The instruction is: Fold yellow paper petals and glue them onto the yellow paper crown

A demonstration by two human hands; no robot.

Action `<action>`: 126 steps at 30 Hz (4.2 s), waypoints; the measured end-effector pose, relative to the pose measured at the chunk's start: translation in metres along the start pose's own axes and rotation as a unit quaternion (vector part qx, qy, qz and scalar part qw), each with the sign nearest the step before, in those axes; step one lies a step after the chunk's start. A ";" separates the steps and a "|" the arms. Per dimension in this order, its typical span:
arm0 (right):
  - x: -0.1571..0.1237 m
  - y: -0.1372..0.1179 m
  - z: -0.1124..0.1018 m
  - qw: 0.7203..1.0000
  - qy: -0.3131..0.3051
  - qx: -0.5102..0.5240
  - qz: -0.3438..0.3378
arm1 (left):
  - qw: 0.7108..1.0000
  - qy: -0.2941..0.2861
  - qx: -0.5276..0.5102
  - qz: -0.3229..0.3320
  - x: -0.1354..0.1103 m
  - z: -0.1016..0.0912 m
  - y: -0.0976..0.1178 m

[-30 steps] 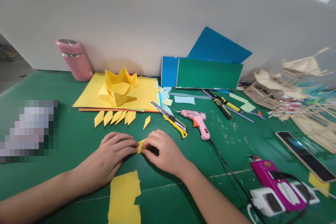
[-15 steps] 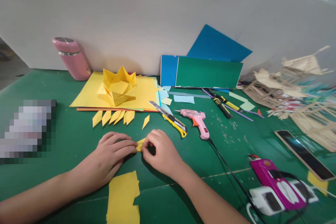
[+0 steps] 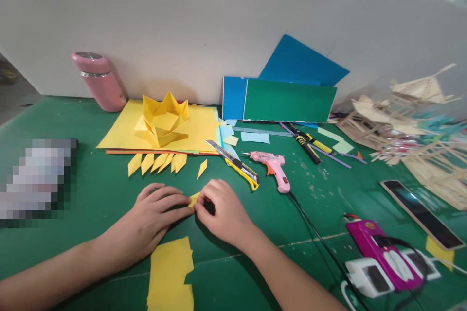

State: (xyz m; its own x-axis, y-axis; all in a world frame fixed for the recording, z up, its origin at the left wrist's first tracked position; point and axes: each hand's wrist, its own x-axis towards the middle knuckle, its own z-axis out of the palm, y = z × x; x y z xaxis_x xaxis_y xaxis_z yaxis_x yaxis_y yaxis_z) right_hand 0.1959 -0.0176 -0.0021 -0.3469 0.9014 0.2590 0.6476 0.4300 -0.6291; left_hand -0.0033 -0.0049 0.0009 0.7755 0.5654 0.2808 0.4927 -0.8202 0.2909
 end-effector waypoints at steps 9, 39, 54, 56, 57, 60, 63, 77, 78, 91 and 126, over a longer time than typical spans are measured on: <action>0.000 0.001 0.001 1.000 0.003 -0.020 0.003 | 1.000 -0.001 -0.001 -0.003 0.000 0.001 -0.001; -0.001 0.017 -0.019 0.983 -0.056 -0.059 -0.167 | 0.998 0.004 -0.048 -0.048 0.001 -0.003 0.001; 0.000 0.015 -0.023 0.973 -0.074 -0.092 -0.200 | 0.999 0.018 -0.022 -0.026 -0.003 0.003 -0.002; 0.000 0.015 -0.023 0.973 -0.074 -0.090 -0.200 | 0.999 0.005 -0.033 -0.041 -0.002 0.001 -0.001; 0.000 0.015 -0.022 0.973 -0.073 -0.090 -0.200 | 0.998 -0.003 -0.036 -0.048 -0.002 0.000 -0.001; 0.000 0.015 -0.022 0.974 -0.065 -0.089 -0.200 | 0.998 -0.011 -0.035 -0.049 -0.001 0.000 -0.002; 0.000 0.016 -0.021 0.975 -0.053 -0.086 -0.197 | 0.999 -0.003 -0.024 -0.031 -0.003 0.002 -0.003; -0.002 0.015 -0.016 0.973 -0.032 -0.100 -0.205 | 0.999 -0.005 -0.025 -0.035 -0.001 0.000 -0.001; -0.002 0.015 -0.016 0.972 -0.028 -0.099 -0.211 | 0.999 -0.008 -0.027 -0.037 0.000 -0.002 0.000; 0.001 0.013 -0.005 0.972 -0.013 -0.131 -0.196 | 0.998 0.003 -0.040 -0.056 0.001 0.001 0.001; 0.001 0.007 -0.001 0.996 -0.003 -0.051 -0.079 | 0.998 0.014 -0.034 -0.056 0.002 -0.001 0.003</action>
State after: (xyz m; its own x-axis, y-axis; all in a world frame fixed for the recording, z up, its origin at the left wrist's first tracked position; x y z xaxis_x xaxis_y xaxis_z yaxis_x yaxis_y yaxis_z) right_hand 0.2008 -0.0137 -0.0060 -0.4538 0.8225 0.3430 0.6502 0.5688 -0.5037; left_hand -0.0003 -0.0060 0.0032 0.7056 0.6558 0.2684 0.5462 -0.7447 0.3836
